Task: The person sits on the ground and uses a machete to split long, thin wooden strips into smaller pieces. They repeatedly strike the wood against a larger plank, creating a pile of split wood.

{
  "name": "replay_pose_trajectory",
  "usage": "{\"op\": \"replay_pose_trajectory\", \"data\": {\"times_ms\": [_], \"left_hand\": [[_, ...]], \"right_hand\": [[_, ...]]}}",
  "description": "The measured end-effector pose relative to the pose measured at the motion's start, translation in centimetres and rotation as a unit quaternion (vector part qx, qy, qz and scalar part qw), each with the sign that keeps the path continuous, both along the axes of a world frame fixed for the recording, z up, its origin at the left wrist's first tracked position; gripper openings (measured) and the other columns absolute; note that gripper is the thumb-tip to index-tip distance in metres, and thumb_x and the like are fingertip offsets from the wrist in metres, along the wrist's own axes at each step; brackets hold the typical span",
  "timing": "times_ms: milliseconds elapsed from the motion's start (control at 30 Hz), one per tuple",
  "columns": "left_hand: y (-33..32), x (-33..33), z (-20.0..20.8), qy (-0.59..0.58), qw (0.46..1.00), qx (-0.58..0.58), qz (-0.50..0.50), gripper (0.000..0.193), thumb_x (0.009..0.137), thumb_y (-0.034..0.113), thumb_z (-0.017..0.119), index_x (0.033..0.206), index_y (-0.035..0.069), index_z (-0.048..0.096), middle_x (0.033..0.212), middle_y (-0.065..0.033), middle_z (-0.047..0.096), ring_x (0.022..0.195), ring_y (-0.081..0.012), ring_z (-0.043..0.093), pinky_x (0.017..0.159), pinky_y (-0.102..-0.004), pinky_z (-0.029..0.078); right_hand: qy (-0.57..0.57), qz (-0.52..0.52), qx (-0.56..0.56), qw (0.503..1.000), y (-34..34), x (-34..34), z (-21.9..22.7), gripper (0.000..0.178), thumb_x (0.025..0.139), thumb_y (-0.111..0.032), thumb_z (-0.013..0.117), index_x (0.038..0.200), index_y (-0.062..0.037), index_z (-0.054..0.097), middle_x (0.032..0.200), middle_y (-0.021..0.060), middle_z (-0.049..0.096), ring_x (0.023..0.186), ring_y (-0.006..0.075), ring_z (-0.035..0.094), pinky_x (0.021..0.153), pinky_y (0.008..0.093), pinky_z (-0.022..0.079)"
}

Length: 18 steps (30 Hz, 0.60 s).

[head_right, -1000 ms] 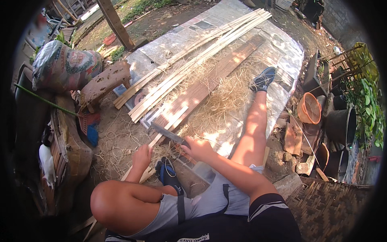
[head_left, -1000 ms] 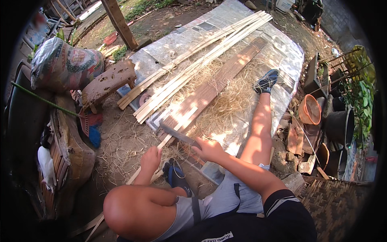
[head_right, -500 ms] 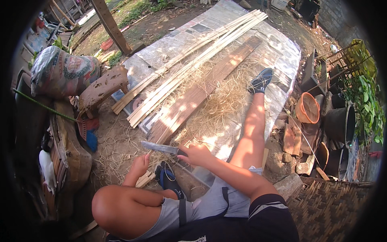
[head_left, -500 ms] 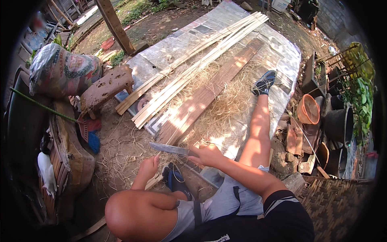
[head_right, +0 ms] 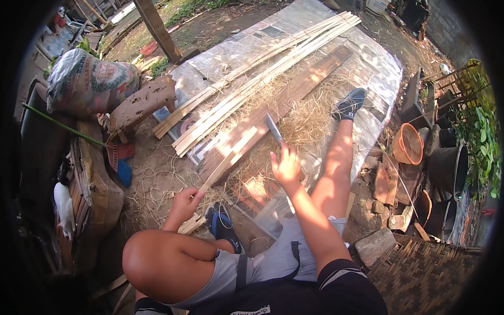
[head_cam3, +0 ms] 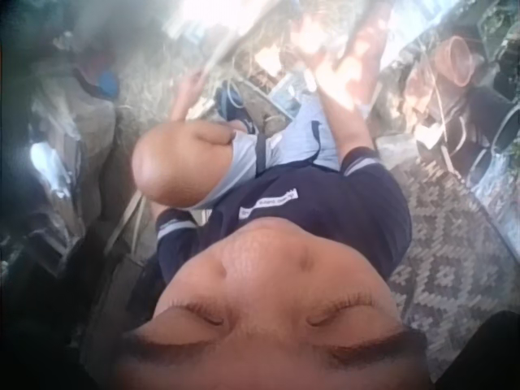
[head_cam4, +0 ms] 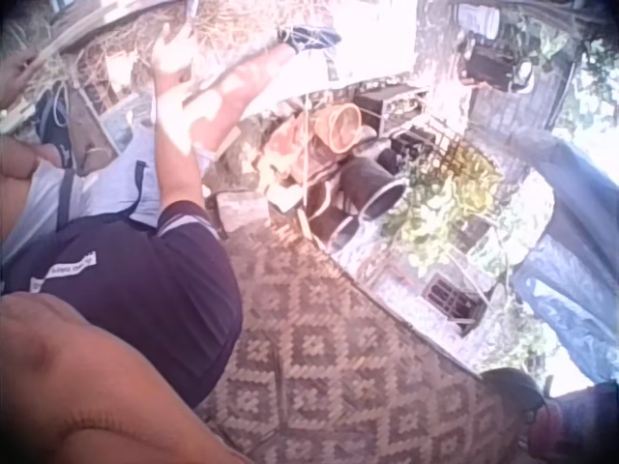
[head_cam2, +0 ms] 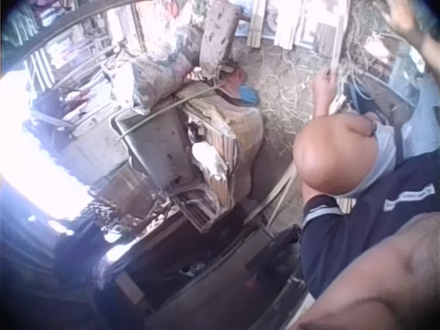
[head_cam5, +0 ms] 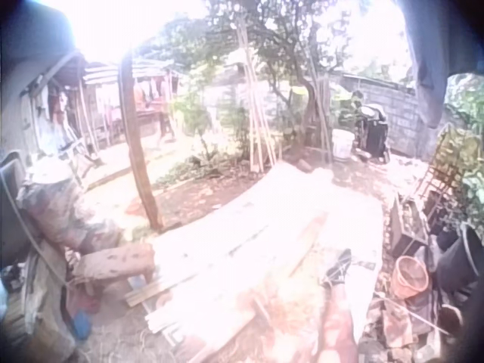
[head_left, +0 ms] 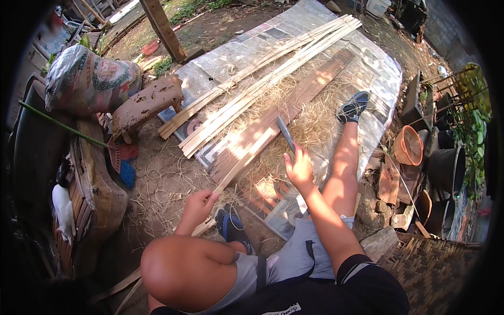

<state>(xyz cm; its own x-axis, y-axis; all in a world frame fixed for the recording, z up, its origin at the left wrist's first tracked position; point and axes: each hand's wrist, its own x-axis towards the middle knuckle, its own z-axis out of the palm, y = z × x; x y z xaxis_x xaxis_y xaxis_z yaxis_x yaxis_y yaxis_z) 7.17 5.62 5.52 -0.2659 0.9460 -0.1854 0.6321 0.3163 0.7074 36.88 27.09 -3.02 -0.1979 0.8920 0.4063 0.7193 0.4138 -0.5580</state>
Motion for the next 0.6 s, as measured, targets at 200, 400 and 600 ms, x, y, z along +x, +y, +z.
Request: {"op": "replay_pose_trajectory", "data": {"times_ms": [200,400,600], "left_hand": [[0.5,1.5,-0.2,0.009,0.999,-0.007,-0.043,0.037,0.098,0.036,0.068,0.084,0.002,0.062,0.072,-0.0184,0.059,0.067,-0.0379,0.058,0.062,-0.044,0.045],[0.0,2.2,0.3,0.014,0.998,-0.038,-0.051,0.038,0.099,0.04,0.065,0.086,0.005,0.063,0.075,-0.0172,0.06,0.069,-0.0383,0.058,0.064,-0.0467,0.045],[0.2,2.6,0.7,-0.008,0.996,-0.036,-0.083,0.039,0.1,0.036,0.066,0.085,0.0,0.064,0.071,-0.0191,0.056,0.062,-0.0306,0.051,0.063,-0.0425,0.045]], "right_hand": [[0.019,0.196,-0.238,0.951,-4.9,-6.5,9.1,0.047,0.095,-0.041,0.071,0.13,-0.0116,0.063,0.069,0.0042,0.064,0.065,0.0259,0.066,0.062,0.0395,0.053],[0.07,0.217,-0.306,0.924,-6.1,-8.8,8.1,0.034,0.1,-0.039,0.065,0.108,-0.0075,0.076,0.078,0.0091,0.074,0.072,0.027,0.072,0.067,0.036,0.054],[0.291,0.209,-0.356,0.863,-7.9,-7.1,5.9,0.032,0.105,-0.03,0.061,0.105,-0.0018,0.075,0.083,0.0071,0.074,0.073,0.0149,0.069,0.066,0.0332,0.053]]}}
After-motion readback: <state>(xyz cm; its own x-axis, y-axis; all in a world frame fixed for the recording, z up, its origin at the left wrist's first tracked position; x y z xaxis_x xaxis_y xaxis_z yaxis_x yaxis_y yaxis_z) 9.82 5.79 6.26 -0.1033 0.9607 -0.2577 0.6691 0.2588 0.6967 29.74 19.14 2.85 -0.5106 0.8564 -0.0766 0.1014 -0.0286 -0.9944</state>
